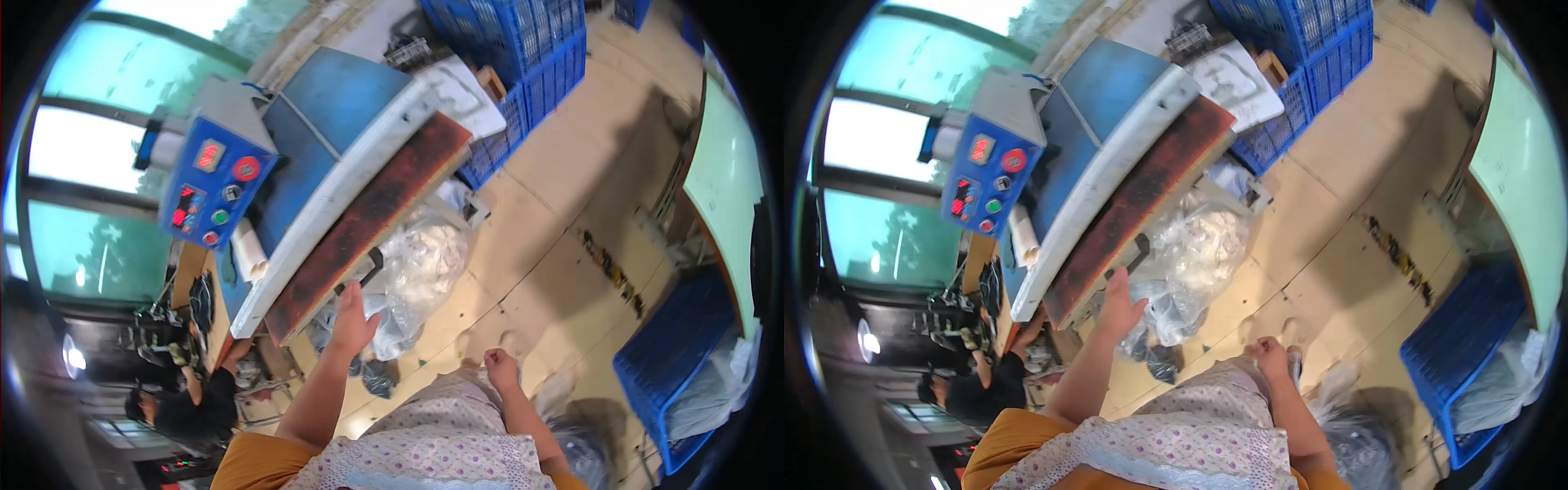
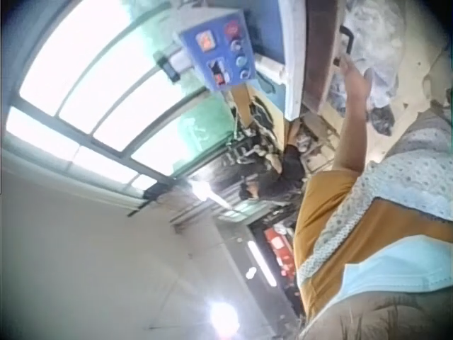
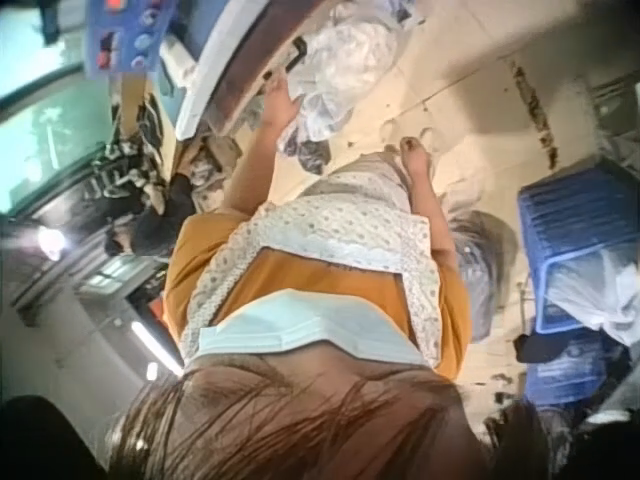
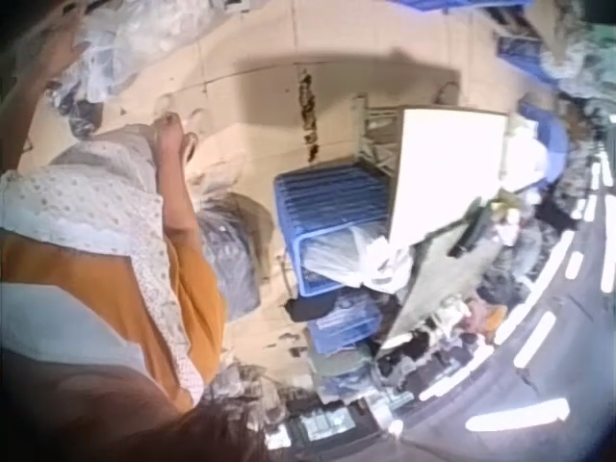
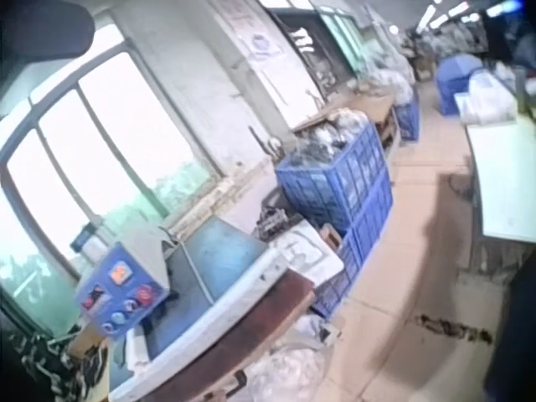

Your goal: The recorder uses a heat press machine to apply a logo to black shoe components and then packages the components into plastic bags.

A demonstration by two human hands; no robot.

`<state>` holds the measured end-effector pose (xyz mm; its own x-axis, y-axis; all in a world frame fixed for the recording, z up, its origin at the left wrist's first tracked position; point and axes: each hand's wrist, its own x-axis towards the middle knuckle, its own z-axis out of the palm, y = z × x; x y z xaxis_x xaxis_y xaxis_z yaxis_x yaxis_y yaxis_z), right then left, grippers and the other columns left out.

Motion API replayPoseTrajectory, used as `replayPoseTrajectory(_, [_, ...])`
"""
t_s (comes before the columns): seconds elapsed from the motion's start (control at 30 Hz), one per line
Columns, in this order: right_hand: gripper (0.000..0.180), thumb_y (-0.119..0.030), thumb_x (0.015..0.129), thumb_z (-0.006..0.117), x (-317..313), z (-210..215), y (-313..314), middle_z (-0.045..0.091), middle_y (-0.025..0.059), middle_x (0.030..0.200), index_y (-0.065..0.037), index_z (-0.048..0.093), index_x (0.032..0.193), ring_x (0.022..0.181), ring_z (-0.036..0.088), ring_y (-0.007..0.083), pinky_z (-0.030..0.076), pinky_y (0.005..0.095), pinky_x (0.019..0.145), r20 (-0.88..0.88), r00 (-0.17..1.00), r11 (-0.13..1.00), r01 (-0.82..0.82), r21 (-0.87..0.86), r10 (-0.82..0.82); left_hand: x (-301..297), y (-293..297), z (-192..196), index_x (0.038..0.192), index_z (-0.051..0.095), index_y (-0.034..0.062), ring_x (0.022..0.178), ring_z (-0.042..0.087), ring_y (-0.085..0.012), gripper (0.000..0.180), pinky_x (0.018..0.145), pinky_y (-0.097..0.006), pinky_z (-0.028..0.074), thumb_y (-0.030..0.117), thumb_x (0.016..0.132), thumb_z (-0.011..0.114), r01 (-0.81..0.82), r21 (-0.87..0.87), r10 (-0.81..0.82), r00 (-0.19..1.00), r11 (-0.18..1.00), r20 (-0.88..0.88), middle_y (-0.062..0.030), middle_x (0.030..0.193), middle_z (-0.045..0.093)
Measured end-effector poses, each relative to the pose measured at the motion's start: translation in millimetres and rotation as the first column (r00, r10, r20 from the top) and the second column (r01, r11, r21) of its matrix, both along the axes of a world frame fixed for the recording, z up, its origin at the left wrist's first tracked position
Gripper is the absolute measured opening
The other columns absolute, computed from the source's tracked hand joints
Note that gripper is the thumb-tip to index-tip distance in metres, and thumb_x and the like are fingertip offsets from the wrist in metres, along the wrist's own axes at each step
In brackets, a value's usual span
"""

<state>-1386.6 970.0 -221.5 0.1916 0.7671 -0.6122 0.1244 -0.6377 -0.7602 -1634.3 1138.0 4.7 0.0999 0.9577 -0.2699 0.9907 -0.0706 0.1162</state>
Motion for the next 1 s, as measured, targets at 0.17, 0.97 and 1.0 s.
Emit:
replayPoseTrajectory(0.17, [0.009, -0.009, 0.081, 0.058, -52, -21, -66, 0.062, 0.0056, 0.073, -0.002, 0.061, 0.086, 0.067, 0.058, 0.0124, 0.047, 0.0260, 0.066, -0.087, 0.938, 0.941, -0.337, -0.022, 0.335, -4, -7, 2, 0.126, 0.034, -0.0077, 0.108, 0.044, -0.0432, 0.064, 0.092, -0.045, 0.036, 0.015, 0.075, 0.065, 0.116, 0.229, -0.090, 0.989, 0.966, -0.121, -0.0278, 0.119, 0.045])
replayPoseTrajectory(0.97, [0.026, -0.015, 0.089, 0.052, -38, 165, 90, 0.057, 0.0096, 0.100, 0.000, 0.047, 0.109, 0.088, 0.057, 0.0182, 0.047, 0.0311, 0.079, -0.693, 0.703, 0.986, 0.100, -0.130, -0.163, -15, 3, 29, 0.099, 0.058, -0.0013, 0.095, 0.054, -0.0330, 0.031, 0.084, -0.040, 0.044, 0.012, 0.073, 0.066, -0.244, 0.488, 0.111, 0.952, 0.838, 0.286, -0.0162, 0.103, 0.059])
replayPoseTrajectory(1.0, [0.026, -0.016, 0.089, 0.052, -44, 176, 95, 0.057, 0.0092, 0.100, -0.001, 0.046, 0.110, 0.090, 0.057, 0.0181, 0.046, 0.0321, 0.080, -0.755, 0.594, 0.959, 0.128, -0.254, -0.279, -16, 13, 27, 0.105, 0.055, -0.0012, 0.100, 0.051, -0.0330, 0.040, 0.087, -0.039, 0.042, 0.015, 0.072, 0.068, -0.266, 0.480, 0.129, 0.945, 0.836, 0.299, -0.0156, 0.106, 0.057])
